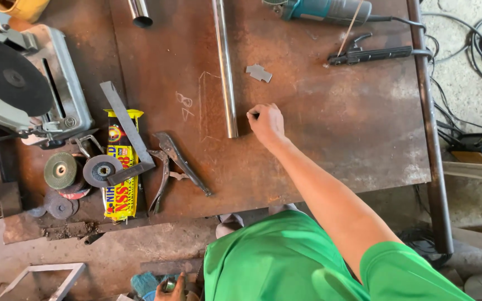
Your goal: Drawing a technical diagram with chalk and measuring it with a tape measure on a metal workbench.
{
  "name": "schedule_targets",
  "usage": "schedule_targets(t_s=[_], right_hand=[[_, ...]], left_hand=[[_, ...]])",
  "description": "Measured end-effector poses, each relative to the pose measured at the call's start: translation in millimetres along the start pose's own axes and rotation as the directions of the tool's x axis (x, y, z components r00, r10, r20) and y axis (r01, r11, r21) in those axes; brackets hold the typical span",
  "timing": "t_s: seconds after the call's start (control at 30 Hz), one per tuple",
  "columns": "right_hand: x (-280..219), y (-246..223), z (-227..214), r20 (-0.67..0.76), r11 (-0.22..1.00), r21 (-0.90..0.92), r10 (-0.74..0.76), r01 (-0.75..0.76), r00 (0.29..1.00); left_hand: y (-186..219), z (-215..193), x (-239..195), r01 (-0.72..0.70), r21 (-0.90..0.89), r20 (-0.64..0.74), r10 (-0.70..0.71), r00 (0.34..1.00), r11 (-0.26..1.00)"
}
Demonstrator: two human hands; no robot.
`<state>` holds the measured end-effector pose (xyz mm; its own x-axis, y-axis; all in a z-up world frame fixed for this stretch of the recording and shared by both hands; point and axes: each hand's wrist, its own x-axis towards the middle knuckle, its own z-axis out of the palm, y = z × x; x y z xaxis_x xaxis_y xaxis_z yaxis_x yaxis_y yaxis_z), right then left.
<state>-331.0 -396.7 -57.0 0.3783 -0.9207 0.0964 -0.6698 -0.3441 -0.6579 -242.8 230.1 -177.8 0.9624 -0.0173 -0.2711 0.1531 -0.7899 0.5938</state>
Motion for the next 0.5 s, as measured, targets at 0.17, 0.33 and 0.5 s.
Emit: schedule_targets(t_s=[0.17,0.33,0.5], right_hand=[[-22.4,13.3,-40.9,0.028,0.991,-0.110,0.075,-0.071,0.997],[-53.0,37.1,-86.0,-0.004,0.980,-0.105,0.168,-0.168,0.986],[-43.9,5.8,-131.1,0.094,0.831,0.135,0.532,-0.540,0.841]], left_hand=[[0.7,3.0,12.5,-0.030,-0.109,-0.017,0.028,0.999,0.994],[-4.6,4.3,18.4,0.050,0.032,0.043,-0.052,0.998,0.998],[-18.3,10.9,31.3,0.087,-0.049,0.051,-0.084,0.995,0.995]])
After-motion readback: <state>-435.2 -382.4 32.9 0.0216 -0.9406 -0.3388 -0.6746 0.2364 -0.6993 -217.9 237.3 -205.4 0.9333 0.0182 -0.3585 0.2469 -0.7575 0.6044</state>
